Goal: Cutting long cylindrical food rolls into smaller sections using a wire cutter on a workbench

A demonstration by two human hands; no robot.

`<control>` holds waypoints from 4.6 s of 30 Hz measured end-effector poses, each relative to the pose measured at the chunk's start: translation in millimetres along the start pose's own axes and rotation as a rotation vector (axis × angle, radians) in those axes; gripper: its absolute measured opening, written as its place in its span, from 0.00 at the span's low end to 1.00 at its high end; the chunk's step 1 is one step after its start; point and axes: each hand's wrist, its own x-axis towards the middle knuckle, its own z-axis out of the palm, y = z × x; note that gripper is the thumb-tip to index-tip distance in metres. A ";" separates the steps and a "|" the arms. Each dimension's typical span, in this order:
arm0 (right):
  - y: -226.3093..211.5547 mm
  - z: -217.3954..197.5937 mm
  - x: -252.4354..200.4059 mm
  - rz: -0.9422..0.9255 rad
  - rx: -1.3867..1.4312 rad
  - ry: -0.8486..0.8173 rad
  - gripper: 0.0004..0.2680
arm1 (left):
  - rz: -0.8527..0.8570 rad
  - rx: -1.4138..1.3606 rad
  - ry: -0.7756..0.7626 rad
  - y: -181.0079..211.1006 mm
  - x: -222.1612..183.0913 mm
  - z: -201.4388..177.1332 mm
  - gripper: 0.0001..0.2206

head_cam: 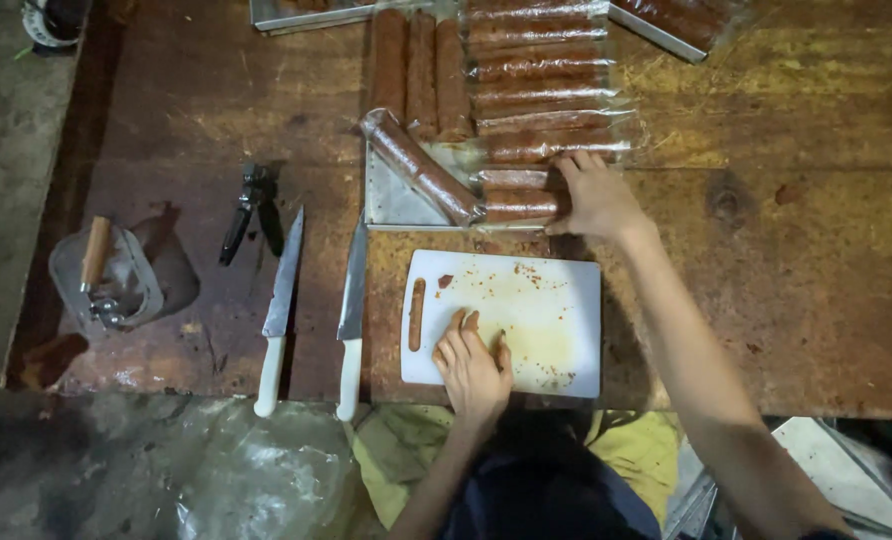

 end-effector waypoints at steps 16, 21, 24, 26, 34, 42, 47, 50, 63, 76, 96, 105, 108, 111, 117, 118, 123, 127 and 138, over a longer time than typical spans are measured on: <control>-26.1 -46.9 7.8 0.078 -0.049 -0.248 0.44 | -0.009 0.030 -0.024 3.1 2.3 -7.6 0.25; -27.1 -47.6 10.6 0.067 -0.044 -0.289 0.44 | -0.008 0.031 -0.015 2.9 1.4 -4.9 0.24; -22.2 -37.7 12.9 0.093 -0.020 -0.306 0.45 | -0.003 0.042 -0.009 1.5 0.3 -2.4 0.25; -25.6 -44.0 10.4 0.097 -0.016 -0.317 0.45 | -0.005 0.040 -0.012 1.0 0.1 -0.9 0.25; -33.8 -61.7 7.7 0.066 -0.023 -0.379 0.45 | -0.024 0.041 -0.044 4.5 2.4 -7.5 0.25; -15.9 -51.2 10.7 0.056 0.090 -0.400 0.37 | -0.019 0.040 -0.051 0.6 0.0 -0.8 0.24; -36.1 -96.1 -11.5 0.025 0.179 -0.422 0.33 | -0.008 0.030 -0.064 7.3 -0.3 -15.4 0.23; -48.2 -138.6 -33.1 0.018 0.307 -0.415 0.32 | -0.014 0.030 -0.058 4.0 4.7 -12.4 0.23; -7.4 -67.7 -146.9 0.834 0.469 -0.079 0.45 | -0.012 0.054 -0.089 3.6 1.9 -10.9 0.23; 2.1 -51.6 61.8 0.050 -0.021 -0.082 0.37 | 0.002 0.095 -0.086 6.9 2.4 -16.9 0.21; -23.6 -153.6 -39.6 0.325 0.292 0.415 0.34 | 0.027 0.113 -0.089 4.8 6.8 -17.3 0.19; 112.3 -28.6 -135.1 0.915 0.152 0.050 0.41 | 0.068 0.094 -0.062 8.5 5.5 -25.5 0.16; 92.5 -31.6 -145.4 0.932 0.311 -0.039 0.41 | 0.037 0.133 -0.136 6.7 3.3 -23.5 0.19; 80.9 -45.8 -125.5 0.914 0.162 -0.029 0.40 | 0.012 -0.133 -0.086 4.3 5.4 -28.5 0.21; -72.0 -70.4 -30.2 0.200 0.575 0.364 0.16 | -0.150 -0.525 0.040 -12.6 14.2 -68.9 0.13; -105.9 -69.8 -15.8 0.194 0.581 0.366 0.16 | -0.149 -0.519 0.045 -15.0 16.3 -75.8 0.13; -192.4 -3.0 83.4 0.100 0.329 0.052 0.22 | -0.214 -0.567 0.051 -26.6 18.5 -107.1 0.08; -177.5 23.0 109.1 0.069 0.458 0.041 0.19 | -0.302 -0.563 0.050 -43.1 13.1 -118.0 0.05; -157.1 -25.1 -123.8 -0.188 1.089 0.250 0.26 | -1.115 -1.495 -0.537 11.8 47.1 -90.1 0.39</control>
